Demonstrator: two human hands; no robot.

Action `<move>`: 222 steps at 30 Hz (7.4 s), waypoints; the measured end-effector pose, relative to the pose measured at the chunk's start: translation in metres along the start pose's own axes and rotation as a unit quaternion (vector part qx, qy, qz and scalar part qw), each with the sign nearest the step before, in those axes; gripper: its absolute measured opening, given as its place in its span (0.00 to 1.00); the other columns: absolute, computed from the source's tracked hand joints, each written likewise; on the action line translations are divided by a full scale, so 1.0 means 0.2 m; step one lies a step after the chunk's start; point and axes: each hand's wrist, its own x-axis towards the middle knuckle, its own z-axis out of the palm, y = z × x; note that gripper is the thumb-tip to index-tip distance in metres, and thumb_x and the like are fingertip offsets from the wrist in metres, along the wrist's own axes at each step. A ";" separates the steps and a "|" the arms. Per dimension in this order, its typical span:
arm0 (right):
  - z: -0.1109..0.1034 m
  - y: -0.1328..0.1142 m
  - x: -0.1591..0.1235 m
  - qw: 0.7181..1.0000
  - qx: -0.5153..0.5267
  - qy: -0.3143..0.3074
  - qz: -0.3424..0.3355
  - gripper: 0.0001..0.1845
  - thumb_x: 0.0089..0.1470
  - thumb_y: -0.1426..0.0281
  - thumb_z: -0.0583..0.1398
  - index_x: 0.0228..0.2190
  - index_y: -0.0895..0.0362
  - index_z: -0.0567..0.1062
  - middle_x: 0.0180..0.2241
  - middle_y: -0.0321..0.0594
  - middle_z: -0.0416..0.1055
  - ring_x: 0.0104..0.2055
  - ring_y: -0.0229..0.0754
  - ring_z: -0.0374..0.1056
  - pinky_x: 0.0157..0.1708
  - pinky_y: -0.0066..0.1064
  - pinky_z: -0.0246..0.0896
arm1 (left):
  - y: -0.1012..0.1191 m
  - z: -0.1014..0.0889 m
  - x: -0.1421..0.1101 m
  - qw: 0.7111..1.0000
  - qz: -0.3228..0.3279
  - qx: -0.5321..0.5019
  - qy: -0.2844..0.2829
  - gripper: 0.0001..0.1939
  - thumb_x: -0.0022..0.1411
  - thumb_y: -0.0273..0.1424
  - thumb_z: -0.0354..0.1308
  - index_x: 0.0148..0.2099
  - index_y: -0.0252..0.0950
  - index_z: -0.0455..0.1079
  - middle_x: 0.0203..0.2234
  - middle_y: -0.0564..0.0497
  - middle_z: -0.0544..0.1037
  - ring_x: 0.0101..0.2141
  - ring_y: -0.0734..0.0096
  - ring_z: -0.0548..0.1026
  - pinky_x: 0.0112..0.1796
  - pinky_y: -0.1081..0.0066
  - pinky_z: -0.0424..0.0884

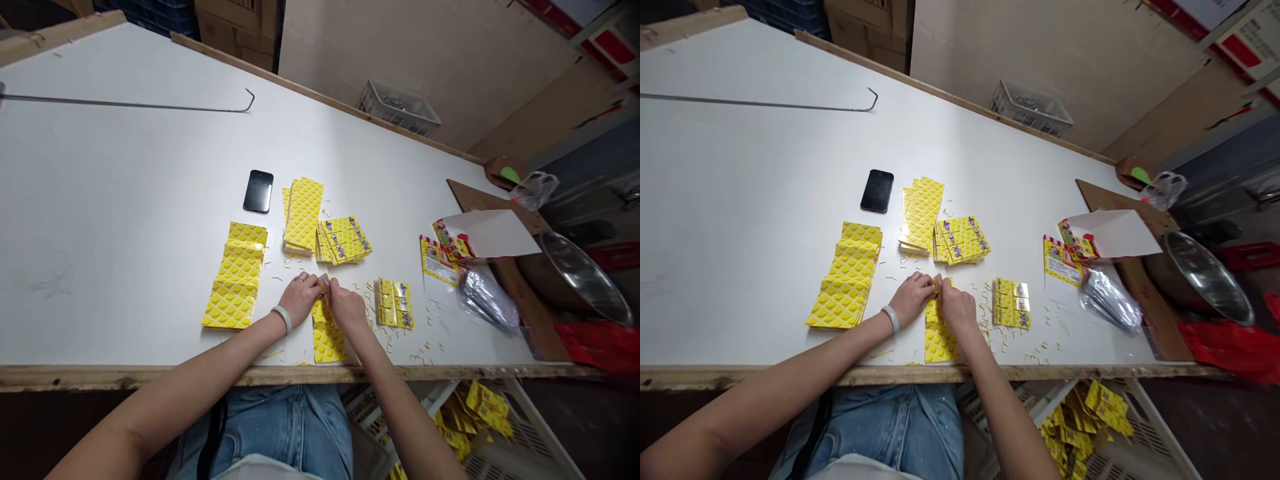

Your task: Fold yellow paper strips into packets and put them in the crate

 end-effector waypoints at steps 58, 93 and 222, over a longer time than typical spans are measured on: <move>0.20 -0.08 -0.41 0.871 0.420 0.237 0.095 0.10 0.59 0.68 0.52 0.26 0.56 0.66 0.25 0.37 0.65 0.30 0.38 0.62 0.31 0.29 0.58 | 0.05 -0.01 -0.14 0.994 0.107 0.019 -0.008 0.08 0.64 0.28 0.49 0.39 0.36 0.70 0.37 0.46 0.72 0.42 0.62 0.66 0.39 0.65 0.68; 0.18 -0.11 -0.39 0.919 0.365 0.140 0.052 0.08 0.58 0.78 0.48 0.33 0.58 0.65 0.32 0.43 0.65 0.35 0.46 0.59 0.36 0.37 0.56 | 0.04 -0.01 -0.15 0.994 0.087 -0.058 -0.037 0.17 0.60 0.19 0.51 0.50 0.37 0.68 0.34 0.47 0.64 0.38 0.62 0.62 0.35 0.65 0.67; 0.16 0.17 -0.45 0.648 0.749 0.092 -0.099 0.07 0.46 0.72 0.60 0.31 0.56 0.70 0.31 0.36 0.69 0.37 0.39 0.67 0.40 0.32 0.61 | 0.14 -0.09 -0.13 0.983 0.152 -0.076 0.076 0.11 0.64 0.24 0.48 0.47 0.40 0.65 0.55 0.43 0.59 0.61 0.57 0.53 0.56 0.49 0.60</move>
